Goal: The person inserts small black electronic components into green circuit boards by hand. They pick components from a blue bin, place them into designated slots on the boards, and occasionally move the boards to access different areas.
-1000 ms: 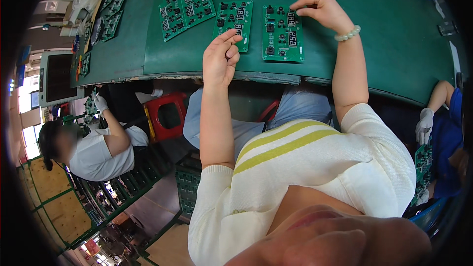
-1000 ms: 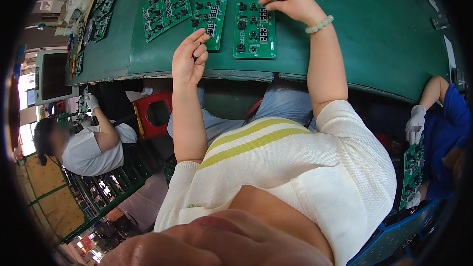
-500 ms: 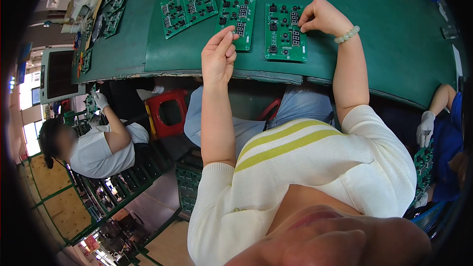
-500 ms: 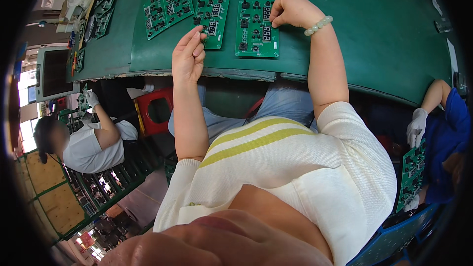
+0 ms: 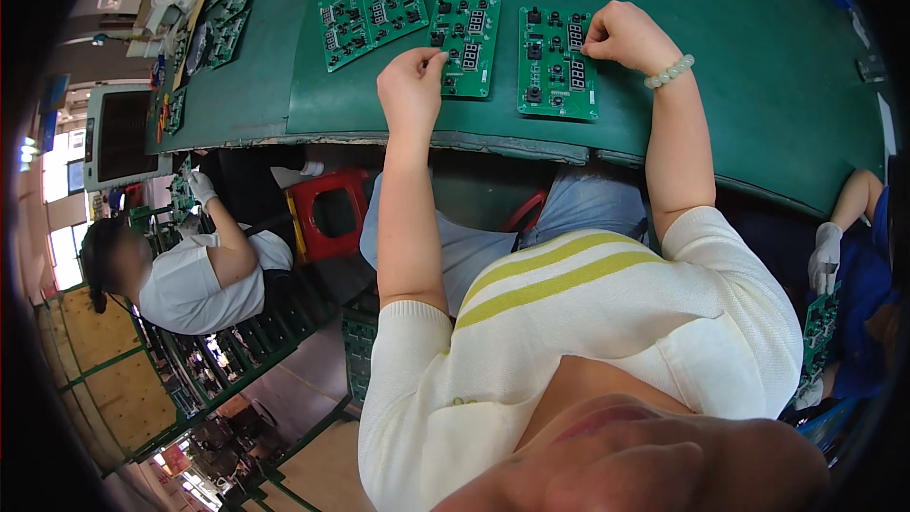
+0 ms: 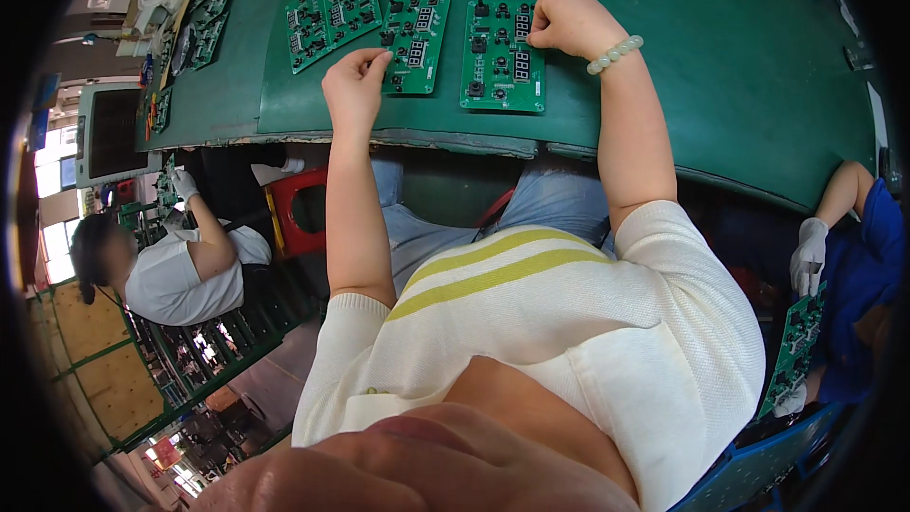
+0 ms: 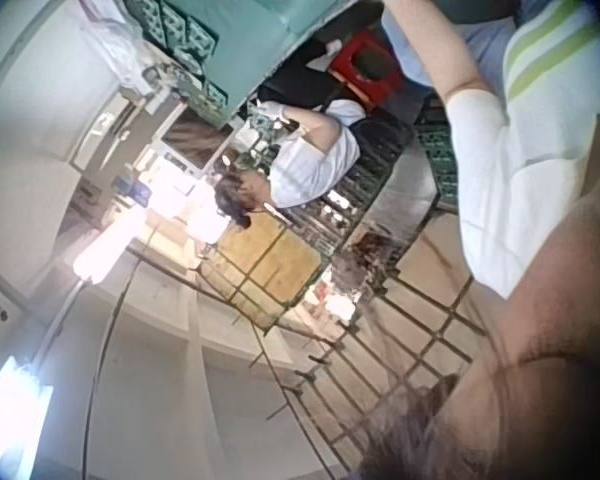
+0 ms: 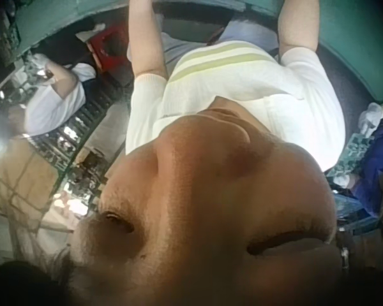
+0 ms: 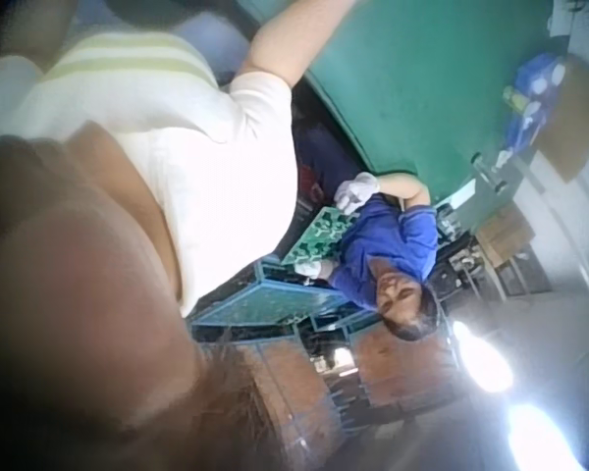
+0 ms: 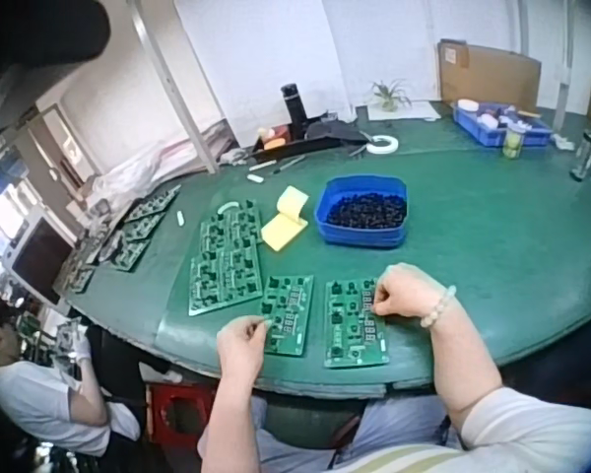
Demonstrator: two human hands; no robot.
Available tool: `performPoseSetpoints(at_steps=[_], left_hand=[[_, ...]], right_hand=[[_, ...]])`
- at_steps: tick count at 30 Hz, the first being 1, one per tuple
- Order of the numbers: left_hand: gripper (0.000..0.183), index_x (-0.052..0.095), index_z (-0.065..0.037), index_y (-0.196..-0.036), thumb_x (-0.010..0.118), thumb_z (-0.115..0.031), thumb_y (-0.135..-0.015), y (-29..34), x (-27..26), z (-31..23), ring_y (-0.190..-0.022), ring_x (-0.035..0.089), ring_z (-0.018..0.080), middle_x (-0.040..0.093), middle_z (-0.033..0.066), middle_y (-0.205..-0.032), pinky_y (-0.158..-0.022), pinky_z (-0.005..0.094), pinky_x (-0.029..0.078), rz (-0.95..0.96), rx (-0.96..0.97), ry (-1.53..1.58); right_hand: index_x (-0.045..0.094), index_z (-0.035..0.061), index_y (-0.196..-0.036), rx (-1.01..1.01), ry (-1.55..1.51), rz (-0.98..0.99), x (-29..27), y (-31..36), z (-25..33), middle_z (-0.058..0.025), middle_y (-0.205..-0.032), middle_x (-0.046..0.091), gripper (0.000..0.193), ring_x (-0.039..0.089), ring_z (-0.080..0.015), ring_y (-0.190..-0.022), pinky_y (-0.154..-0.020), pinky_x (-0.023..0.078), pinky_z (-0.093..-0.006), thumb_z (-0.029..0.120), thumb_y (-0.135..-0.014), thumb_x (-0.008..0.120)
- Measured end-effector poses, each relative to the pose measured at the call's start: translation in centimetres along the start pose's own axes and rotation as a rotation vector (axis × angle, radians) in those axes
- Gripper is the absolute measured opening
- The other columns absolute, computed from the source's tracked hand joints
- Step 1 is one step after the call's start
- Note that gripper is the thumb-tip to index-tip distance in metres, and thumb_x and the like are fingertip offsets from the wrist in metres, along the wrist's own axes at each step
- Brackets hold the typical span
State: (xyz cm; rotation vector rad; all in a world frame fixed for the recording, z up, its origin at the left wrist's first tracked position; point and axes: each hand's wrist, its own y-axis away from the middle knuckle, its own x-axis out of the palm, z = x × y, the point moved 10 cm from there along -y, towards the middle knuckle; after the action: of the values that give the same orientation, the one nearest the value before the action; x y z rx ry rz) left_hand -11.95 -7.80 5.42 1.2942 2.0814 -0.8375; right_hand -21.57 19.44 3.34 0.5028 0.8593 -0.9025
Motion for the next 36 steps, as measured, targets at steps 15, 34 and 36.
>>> performPoseSetpoints(at_steps=[15, 34, 36], left_hand=[[0.014, 0.074, -0.011, -0.092, 0.07, -0.02, -0.081, -0.3, 2.6, -0.9, -0.075, 0.066, 0.0266, 0.069, 0.0087, -0.082, -0.068, 0.0371, 0.051, 0.129, 0.145, -0.287], [0.013, 0.072, -0.014, -0.095, 0.065, -0.02, -0.086, 0.2, 2.8, -2.2, -0.084, 0.064, 0.0308, 0.068, 0.0081, -0.09, -0.072, 0.0412, 0.05, 0.116, 0.25, -0.397], [0.013, 0.072, -0.015, -0.095, 0.064, -0.02, -0.086, 0.1, 3.0, -2.1, -0.088, 0.064, 0.0315, 0.068, 0.0077, -0.094, -0.074, 0.0424, 0.05, 0.145, 0.231, -0.426]], right_hand=[[0.071, 0.0001, -0.072, 0.005, -0.008, 0.009, 0.2, 0.2, 0.1, -0.0121, -0.066, 0.067, 0.01, 0.063, -0.0228, -0.06, -0.059, 0.05, -0.0343, 0.008, -0.066, 0.072], [0.069, 0.0014, -0.069, 0.006, 0.018, 0.002, 0.2, 0.2, 0.1, -0.0126, -0.064, 0.065, 0.01, 0.062, -0.0237, -0.06, -0.06, 0.05, -0.0347, 0.01, -0.065, 0.072], [0.069, 0.0018, -0.069, 0.068, 0.064, 0.033, 0.3, 0.3, 0.4, -0.0126, -0.064, 0.065, 0.01, 0.063, -0.0241, -0.06, -0.06, 0.05, -0.0349, 0.01, -0.065, 0.072]])
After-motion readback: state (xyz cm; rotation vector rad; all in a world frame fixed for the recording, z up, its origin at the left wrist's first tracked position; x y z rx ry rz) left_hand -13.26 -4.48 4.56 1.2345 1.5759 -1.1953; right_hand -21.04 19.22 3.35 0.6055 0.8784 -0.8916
